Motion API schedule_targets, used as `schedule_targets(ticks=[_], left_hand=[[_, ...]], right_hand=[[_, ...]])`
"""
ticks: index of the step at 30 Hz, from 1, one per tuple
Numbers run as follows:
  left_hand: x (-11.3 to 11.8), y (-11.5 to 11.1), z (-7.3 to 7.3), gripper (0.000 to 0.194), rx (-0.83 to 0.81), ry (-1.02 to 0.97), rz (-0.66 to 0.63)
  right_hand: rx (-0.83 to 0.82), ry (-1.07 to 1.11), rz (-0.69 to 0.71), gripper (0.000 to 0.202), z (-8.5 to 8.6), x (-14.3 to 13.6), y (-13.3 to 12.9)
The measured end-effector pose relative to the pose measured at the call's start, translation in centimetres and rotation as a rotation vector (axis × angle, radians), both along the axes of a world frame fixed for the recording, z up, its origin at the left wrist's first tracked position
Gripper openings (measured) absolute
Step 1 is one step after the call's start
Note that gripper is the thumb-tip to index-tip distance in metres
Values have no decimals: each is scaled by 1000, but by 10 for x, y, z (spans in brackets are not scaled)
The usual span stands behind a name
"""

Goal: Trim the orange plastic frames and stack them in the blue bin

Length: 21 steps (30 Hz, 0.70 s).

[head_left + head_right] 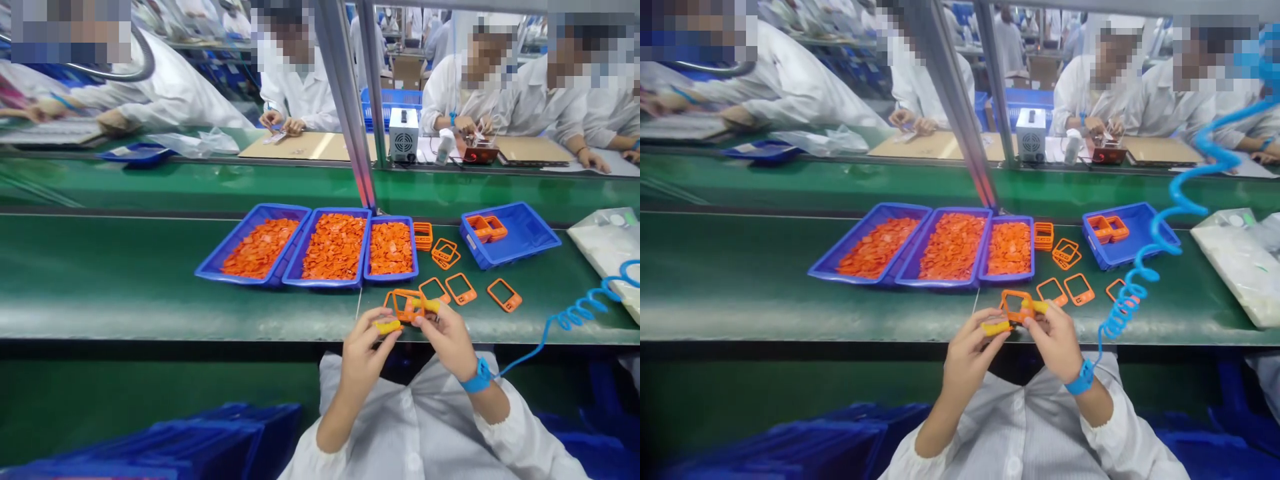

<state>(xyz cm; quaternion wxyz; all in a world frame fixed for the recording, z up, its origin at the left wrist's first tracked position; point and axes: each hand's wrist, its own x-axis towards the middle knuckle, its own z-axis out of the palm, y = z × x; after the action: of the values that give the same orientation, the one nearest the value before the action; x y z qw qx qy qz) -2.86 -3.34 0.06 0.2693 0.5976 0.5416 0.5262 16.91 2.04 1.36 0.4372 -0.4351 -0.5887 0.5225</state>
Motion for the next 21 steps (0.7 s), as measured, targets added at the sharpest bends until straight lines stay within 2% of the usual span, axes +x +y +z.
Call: schedule_targets(ticks=[8, 13, 18, 21], left_hand=[[8, 2, 5, 16, -228, -238, -47], [12, 1, 11, 22, -303, -400, -96], [13, -2, 14, 24, -327, -413, -99], [14, -3, 13, 25, -328, -422, -93]], right_hand=[[74, -91, 93, 19, 8, 13, -7], [104, -99, 112, 20, 9, 15, -9], [73, -49, 125, 21, 6, 16, -12], [37, 1, 130, 30, 5, 15, -13]])
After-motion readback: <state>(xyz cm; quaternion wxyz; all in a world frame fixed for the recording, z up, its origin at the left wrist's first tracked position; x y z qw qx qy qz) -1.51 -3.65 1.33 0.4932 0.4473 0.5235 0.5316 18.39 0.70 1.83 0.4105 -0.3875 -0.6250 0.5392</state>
